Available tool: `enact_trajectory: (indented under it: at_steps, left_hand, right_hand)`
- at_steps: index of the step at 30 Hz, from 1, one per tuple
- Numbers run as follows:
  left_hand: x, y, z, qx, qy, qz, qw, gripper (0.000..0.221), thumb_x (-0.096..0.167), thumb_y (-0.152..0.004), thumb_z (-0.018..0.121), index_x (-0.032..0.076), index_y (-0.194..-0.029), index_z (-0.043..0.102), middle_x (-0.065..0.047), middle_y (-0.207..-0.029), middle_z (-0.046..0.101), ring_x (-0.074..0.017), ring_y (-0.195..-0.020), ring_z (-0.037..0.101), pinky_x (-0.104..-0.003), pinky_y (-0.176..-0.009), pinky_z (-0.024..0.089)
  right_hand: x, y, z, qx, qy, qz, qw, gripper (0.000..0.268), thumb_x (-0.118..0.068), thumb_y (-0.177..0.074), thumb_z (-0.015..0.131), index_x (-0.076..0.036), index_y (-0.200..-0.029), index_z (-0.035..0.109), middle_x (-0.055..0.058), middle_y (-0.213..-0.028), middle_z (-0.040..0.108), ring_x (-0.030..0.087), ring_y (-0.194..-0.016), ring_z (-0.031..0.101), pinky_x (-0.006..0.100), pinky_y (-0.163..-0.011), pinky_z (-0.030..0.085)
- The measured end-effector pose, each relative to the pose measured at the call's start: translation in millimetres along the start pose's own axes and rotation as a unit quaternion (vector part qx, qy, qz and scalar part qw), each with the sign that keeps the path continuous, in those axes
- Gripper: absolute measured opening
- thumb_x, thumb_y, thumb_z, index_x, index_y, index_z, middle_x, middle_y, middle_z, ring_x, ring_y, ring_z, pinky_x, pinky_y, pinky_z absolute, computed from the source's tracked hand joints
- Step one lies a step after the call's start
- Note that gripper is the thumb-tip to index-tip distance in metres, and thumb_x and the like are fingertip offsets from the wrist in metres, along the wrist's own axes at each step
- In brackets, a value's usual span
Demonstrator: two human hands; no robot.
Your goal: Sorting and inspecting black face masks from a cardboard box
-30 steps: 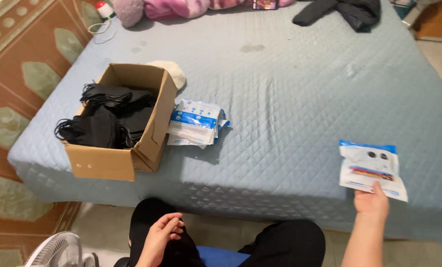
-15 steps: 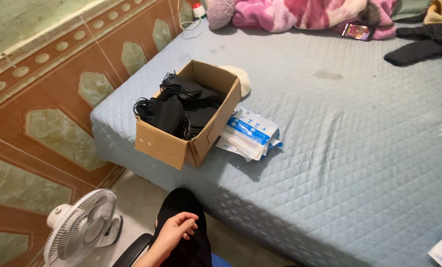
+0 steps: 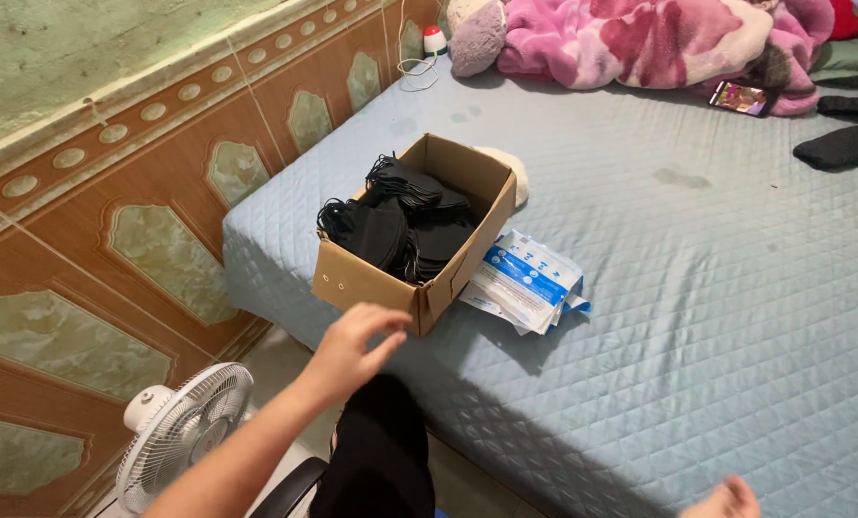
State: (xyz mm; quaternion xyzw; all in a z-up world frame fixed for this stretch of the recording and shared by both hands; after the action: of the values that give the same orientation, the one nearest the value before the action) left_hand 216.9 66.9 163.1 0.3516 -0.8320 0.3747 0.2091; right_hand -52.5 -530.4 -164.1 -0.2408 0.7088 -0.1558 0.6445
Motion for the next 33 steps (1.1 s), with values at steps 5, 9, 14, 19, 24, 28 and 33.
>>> enact_trajectory:
  at_steps: [5, 9, 14, 19, 24, 28, 33]
  left_hand:
    - [-47, -111, -11, 0.021, -0.192, 0.078, 0.978, 0.049, 0.023, -0.089, 0.072, 0.009, -0.134, 0.061, -0.013, -0.125, 0.064, -0.0329, -0.117, 0.058, -0.046, -0.1, 0.046]
    - [-107, -183, 15, -0.071, -0.337, 0.019, 0.939, 0.079, 0.018, -0.079, 0.074, 0.007, -0.15, 0.043, -0.014, -0.145, 0.049, -0.0331, -0.133, 0.044, -0.051, -0.109, 0.035]
    - [-144, -216, 57, -0.146, -0.439, 0.024, 0.886, 0.083, 0.008, -0.079, 0.059, 0.011, -0.157, 0.033, -0.014, -0.146, 0.047, -0.0356, -0.139, 0.04, -0.06, -0.116, 0.027]
    - [-179, -230, 79, -0.21, -0.465, -0.034, 0.859, 0.068, 0.004, -0.085, 0.058, 0.014, -0.15, 0.039, -0.01, -0.116, 0.068, -0.0313, -0.111, 0.063, -0.051, -0.106, 0.036]
    - [-201, -238, 64, 0.062, -0.467, 0.105, 0.876, 0.02, 0.005, -0.071, 0.058, 0.021, -0.083, 0.057, 0.004, -0.067, 0.066, -0.0278, -0.054, 0.064, -0.045, -0.073, 0.051]
    - [-159, -241, 4, 0.078, -0.355, -0.009, 0.932, 0.027, 0.003, -0.075, 0.045, 0.019, -0.094, 0.055, -0.002, -0.089, 0.074, -0.0418, -0.06, 0.059, -0.045, -0.071, 0.048]
    - [-78, -218, -59, 0.185, -0.081, -0.043, 0.978, 0.054, 0.021, -0.082, 0.056, 0.022, -0.134, 0.066, -0.004, -0.087, 0.077, -0.0269, -0.067, 0.066, -0.04, -0.072, 0.051]
  right_hand:
    - [-106, 85, 131, -0.263, 0.237, -0.033, 0.935, 0.039, -0.036, -0.098, 0.059, -0.027, -0.135, 0.068, 0.009, -0.139, 0.061, 0.031, -0.131, 0.05, 0.053, -0.11, 0.031]
    - [-180, 118, 151, -0.2, 0.416, -0.251, 0.851, 0.046, -0.045, -0.097, 0.052, -0.029, -0.138, 0.067, 0.006, -0.152, 0.064, 0.029, -0.144, 0.055, 0.059, -0.117, 0.037]
    - [-184, 118, 152, -0.178, 0.443, -0.277, 0.834, 0.048, -0.047, -0.095, 0.053, -0.032, -0.138, 0.065, 0.004, -0.152, 0.064, 0.028, -0.142, 0.058, 0.056, -0.115, 0.04]
    - [-183, 114, 157, -0.22, 0.461, -0.236, 0.827, 0.05, -0.048, -0.095, 0.048, -0.033, -0.141, 0.062, 0.005, -0.154, 0.059, 0.028, -0.145, 0.053, 0.057, -0.118, 0.036]
    - [-187, 115, 156, -0.189, 0.458, -0.261, 0.829, 0.05, -0.048, -0.093, 0.051, -0.034, -0.14, 0.062, 0.003, -0.152, 0.061, 0.027, -0.143, 0.055, 0.057, -0.116, 0.039]
    - [-178, 115, 157, -0.219, 0.456, -0.241, 0.828, 0.049, -0.048, -0.096, 0.048, -0.033, -0.141, 0.061, 0.005, -0.154, 0.058, 0.029, -0.146, 0.052, 0.058, -0.117, 0.036]
    - [-175, 116, 157, -0.214, 0.432, -0.258, 0.837, 0.05, -0.049, -0.098, 0.047, -0.031, -0.143, 0.06, 0.006, -0.155, 0.058, 0.03, -0.146, 0.051, 0.06, -0.116, 0.036]
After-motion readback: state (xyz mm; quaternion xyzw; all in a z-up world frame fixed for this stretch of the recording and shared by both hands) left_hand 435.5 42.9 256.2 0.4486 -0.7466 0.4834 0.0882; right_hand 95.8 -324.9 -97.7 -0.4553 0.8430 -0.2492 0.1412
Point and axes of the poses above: each hand's wrist, its own y-axis away from the middle knuckle, its own z-axis out of the palm, x = y × z, the point moved 10 cm from there along -y, towards the middle knuckle
